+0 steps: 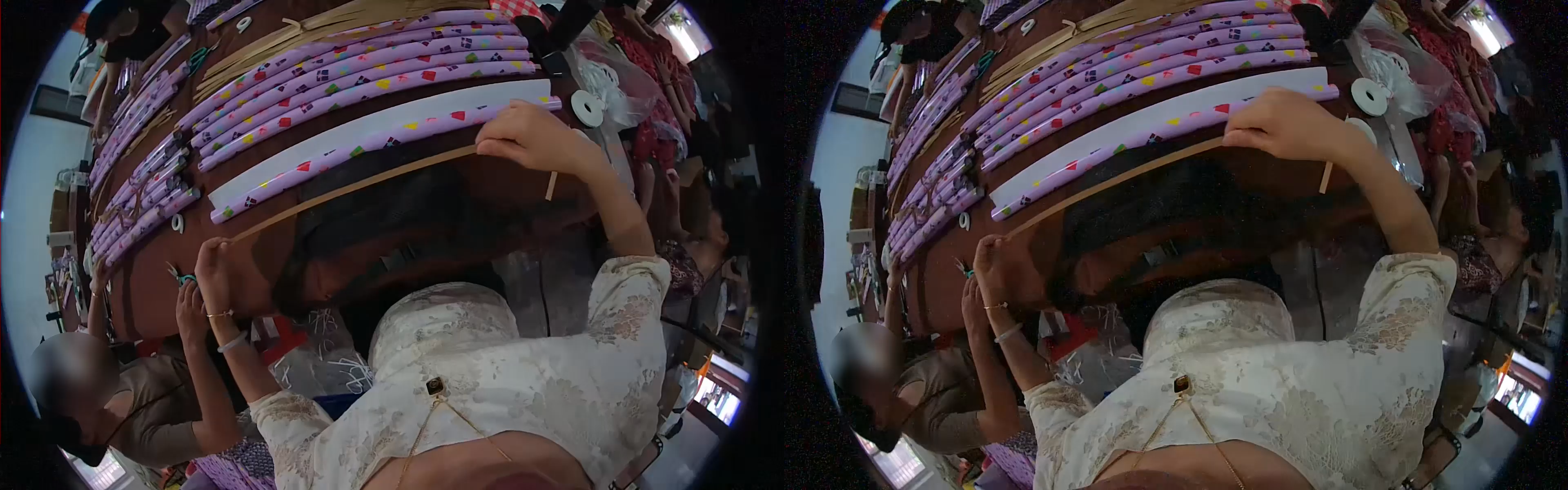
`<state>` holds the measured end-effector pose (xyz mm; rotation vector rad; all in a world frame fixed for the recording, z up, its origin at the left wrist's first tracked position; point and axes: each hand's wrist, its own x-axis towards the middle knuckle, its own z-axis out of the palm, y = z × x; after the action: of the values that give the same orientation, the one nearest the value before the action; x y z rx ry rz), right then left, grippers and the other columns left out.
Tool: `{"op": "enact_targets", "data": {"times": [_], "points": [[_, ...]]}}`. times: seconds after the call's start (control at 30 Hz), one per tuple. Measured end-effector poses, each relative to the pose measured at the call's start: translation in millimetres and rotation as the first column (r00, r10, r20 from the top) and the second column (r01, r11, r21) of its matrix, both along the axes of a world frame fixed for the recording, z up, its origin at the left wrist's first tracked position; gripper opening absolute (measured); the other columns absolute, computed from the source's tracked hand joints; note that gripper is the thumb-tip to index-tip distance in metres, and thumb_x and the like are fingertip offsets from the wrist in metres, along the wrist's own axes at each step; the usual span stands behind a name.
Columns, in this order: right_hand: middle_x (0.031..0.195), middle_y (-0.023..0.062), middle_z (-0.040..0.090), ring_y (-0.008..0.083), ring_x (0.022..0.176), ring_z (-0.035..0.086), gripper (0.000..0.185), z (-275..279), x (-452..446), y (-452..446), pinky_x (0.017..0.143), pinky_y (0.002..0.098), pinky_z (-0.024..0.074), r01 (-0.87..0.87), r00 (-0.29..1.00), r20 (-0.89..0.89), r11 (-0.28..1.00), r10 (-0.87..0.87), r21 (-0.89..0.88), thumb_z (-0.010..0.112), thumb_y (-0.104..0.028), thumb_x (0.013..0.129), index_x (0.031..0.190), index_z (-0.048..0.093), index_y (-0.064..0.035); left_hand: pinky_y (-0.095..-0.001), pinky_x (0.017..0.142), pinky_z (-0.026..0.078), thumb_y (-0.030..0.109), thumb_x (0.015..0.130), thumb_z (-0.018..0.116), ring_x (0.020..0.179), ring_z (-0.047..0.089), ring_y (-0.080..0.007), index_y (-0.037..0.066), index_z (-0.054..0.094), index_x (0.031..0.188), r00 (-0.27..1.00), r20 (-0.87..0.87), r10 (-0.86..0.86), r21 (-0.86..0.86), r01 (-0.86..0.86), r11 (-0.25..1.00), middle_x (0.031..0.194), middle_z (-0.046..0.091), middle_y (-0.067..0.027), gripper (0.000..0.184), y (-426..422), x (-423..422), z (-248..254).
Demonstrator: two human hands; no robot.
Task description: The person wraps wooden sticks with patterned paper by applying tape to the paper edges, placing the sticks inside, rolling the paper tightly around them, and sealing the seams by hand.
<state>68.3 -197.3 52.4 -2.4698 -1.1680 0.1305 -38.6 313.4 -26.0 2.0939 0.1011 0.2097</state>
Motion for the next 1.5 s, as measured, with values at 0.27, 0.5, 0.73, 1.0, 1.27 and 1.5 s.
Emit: {"op": "enact_targets", "data": {"times": [0.27, 0.5, 0.73, 1.0, 1.27, 1.5], "points": [[0.072, 0.0072, 0.058, 0.0157, 0.066, 0.055, 0.021, 19, -13, -114, 0.061, 0.0288, 0.043, 0.461, 0.859, -0.254, 0.887, -0.445, 0.006, 0.056, -0.021, 0.084, 0.083, 0.06, -0.0001, -0.0241, 0.071, 0.044, 0.012, 0.089, 0.053, 0.08, 0.055, -0.0092, 0.002, 0.059, 0.093, 0.999, 0.02, 0.035, 0.148, -0.038, 0.988, 0.084, 0.059, -0.0024, 0.013, 19, 8, 30], [0.071, -0.001, 0.052, 0.0084, 0.068, 0.046, 0.025, -17, 32, -176, 0.064, 0.0227, 0.0372, 0.568, 0.804, -0.269, 0.819, -0.53, 0.085, 0.054, -0.025, 0.088, 0.085, 0.06, -0.0012, -0.0219, 0.065, 0.042, 0.011, 0.086, 0.057, 0.07, 0.05, -0.0063, 0.001, 0.059, 0.09, 0.99, -0.052, 0.133, 0.287, -0.113, 0.951, 0.076, 0.057, 0.0001, 0.011, 31, 37, 34], [0.075, -0.0027, 0.055, 0.0056, 0.071, 0.049, 0.027, -40, 79, -181, 0.065, 0.0211, 0.0396, 0.57, 0.775, -0.346, 0.822, -0.529, 0.019, 0.058, -0.027, 0.085, 0.09, 0.06, -0.001, -0.0175, 0.051, 0.033, 0.019, 0.089, 0.054, 0.058, 0.043, -0.0026, 0.003, 0.059, 0.088, 0.989, -0.133, 0.059, -0.09, -0.071, 0.993, 0.072, 0.053, 0.0041, 0.016, 69, 61, 15], [0.082, 0.0027, 0.059, 0.0116, 0.074, 0.053, 0.03, -75, 103, -202, 0.066, 0.0248, 0.0411, 0.636, 0.769, -0.092, 0.771, -0.632, 0.025, 0.057, -0.029, 0.085, 0.095, 0.062, -0.0018, -0.0182, 0.055, 0.038, 0.024, 0.087, 0.058, 0.062, 0.047, -0.0045, 0.0, 0.061, 0.094, 0.986, -0.05, 0.161, -0.084, -0.165, 0.983, 0.076, 0.057, 0.0017, 0.026, 71, 74, -6], [0.096, 0.0044, 0.059, 0.0134, 0.083, 0.053, 0.031, -91, 102, -220, 0.072, 0.026, 0.04, 0.699, 0.688, -0.306, 0.714, -0.658, 0.038, 0.051, -0.03, 0.09, 0.108, 0.059, -0.0063, -0.0226, 0.069, 0.047, 0.017, 0.084, 0.06, 0.075, 0.058, -0.0092, -0.001, 0.064, 0.093, 0.972, 0.016, 0.236, 0.097, -0.236, 0.967, 0.082, 0.064, -0.0029, 0.021, 48, 69, -1], [0.091, 0.0028, 0.058, 0.0105, 0.086, 0.052, 0.027, -105, 113, -224, 0.076, 0.0236, 0.0397, 0.793, 0.601, -0.324, 0.596, -0.73, 0.128, 0.055, -0.027, 0.088, 0.1, 0.059, -0.0023, -0.0233, 0.069, 0.05, 0.014, 0.08, 0.065, 0.077, 0.062, -0.0113, 0.0, 0.065, 0.093, 0.95, 0.097, 0.296, 0.071, -0.304, 0.95, 0.081, 0.066, -0.0042, 0.019, 62, 76, -30]]}}
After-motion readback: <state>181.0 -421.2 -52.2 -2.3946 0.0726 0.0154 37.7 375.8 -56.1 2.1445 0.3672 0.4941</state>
